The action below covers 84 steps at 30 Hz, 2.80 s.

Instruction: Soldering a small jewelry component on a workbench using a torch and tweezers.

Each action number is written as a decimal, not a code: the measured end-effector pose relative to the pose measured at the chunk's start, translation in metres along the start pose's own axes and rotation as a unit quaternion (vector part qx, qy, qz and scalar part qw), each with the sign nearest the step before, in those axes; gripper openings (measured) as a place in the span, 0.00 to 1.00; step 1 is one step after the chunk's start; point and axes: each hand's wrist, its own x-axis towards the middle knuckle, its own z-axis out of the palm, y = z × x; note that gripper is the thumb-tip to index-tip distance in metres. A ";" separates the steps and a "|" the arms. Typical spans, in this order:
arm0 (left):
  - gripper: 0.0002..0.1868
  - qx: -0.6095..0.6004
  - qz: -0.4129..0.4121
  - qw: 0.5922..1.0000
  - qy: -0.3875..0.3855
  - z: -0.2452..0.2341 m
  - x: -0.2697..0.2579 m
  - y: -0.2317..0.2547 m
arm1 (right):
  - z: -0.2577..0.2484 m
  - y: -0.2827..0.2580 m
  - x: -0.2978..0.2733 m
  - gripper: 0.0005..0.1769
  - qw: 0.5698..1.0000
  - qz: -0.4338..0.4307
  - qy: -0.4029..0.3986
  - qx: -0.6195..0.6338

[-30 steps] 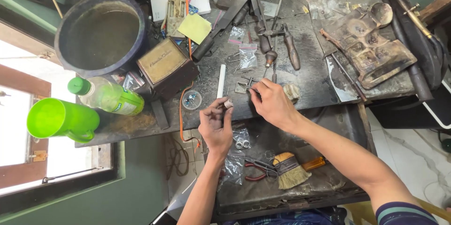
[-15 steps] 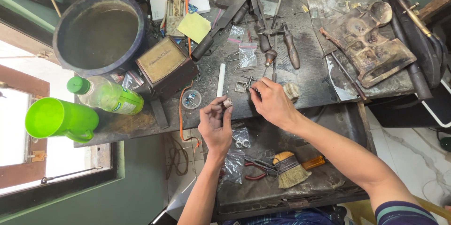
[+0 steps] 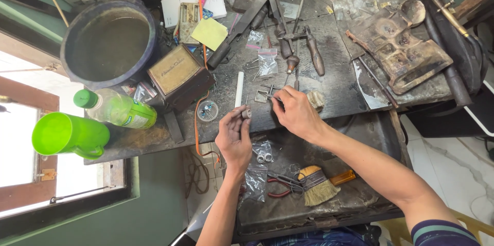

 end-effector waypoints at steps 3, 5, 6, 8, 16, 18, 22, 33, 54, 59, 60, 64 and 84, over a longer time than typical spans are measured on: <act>0.15 0.003 -0.006 1.000 -0.003 0.001 0.000 0.001 | -0.006 -0.003 0.000 0.06 1.000 0.010 0.004 0.007; 0.15 0.009 -0.007 1.000 -0.006 0.001 0.000 0.000 | -0.008 -0.001 -0.002 0.06 1.000 0.008 0.005 0.008; 0.15 0.014 -0.010 1.000 -0.008 0.002 -0.001 -0.001 | -0.009 0.000 -0.003 0.06 1.000 0.006 0.005 0.006; 0.15 0.012 -0.009 1.000 -0.010 0.002 -0.001 0.000 | -0.010 -0.001 -0.004 0.06 1.000 0.009 -0.001 0.011; 0.15 0.021 -0.003 1.000 -0.019 0.002 0.000 0.001 | -0.004 0.006 0.001 0.06 1.000 0.007 -0.009 0.017; 0.15 0.024 -0.004 0.999 -0.022 0.002 -0.001 -0.001 | -0.003 0.008 0.001 0.06 1.000 -0.003 -0.012 0.007; 0.15 0.027 -0.006 0.999 -0.023 0.002 0.000 0.001 | -0.008 0.003 0.003 0.08 1.000 0.010 -0.023 0.013; 0.15 0.030 -0.009 0.999 -0.023 0.001 0.000 0.001 | -0.004 0.005 0.005 0.08 0.999 0.020 -0.044 0.000; 0.15 0.028 -0.010 0.999 -0.031 0.000 0.002 0.002 | 0.000 0.005 0.004 0.06 1.000 0.002 -0.021 -0.022; 0.15 0.031 -0.005 0.999 -0.030 0.000 0.001 0.002 | 0.002 0.005 0.003 0.06 1.000 0.001 -0.021 -0.010; 0.15 0.031 -0.002 0.999 -0.027 0.000 0.001 0.001 | 0.003 0.005 0.003 0.06 1.000 0.001 -0.020 -0.006; 0.14 0.028 -0.001 0.999 -0.026 0.001 0.001 0.001 | -0.001 0.004 0.005 0.06 1.000 0.005 -0.018 -0.003; 0.10 0.045 0.004 0.998 -0.032 -0.001 0.004 0.003 | -0.041 -0.043 -0.015 0.03 0.996 -0.048 -0.011 0.071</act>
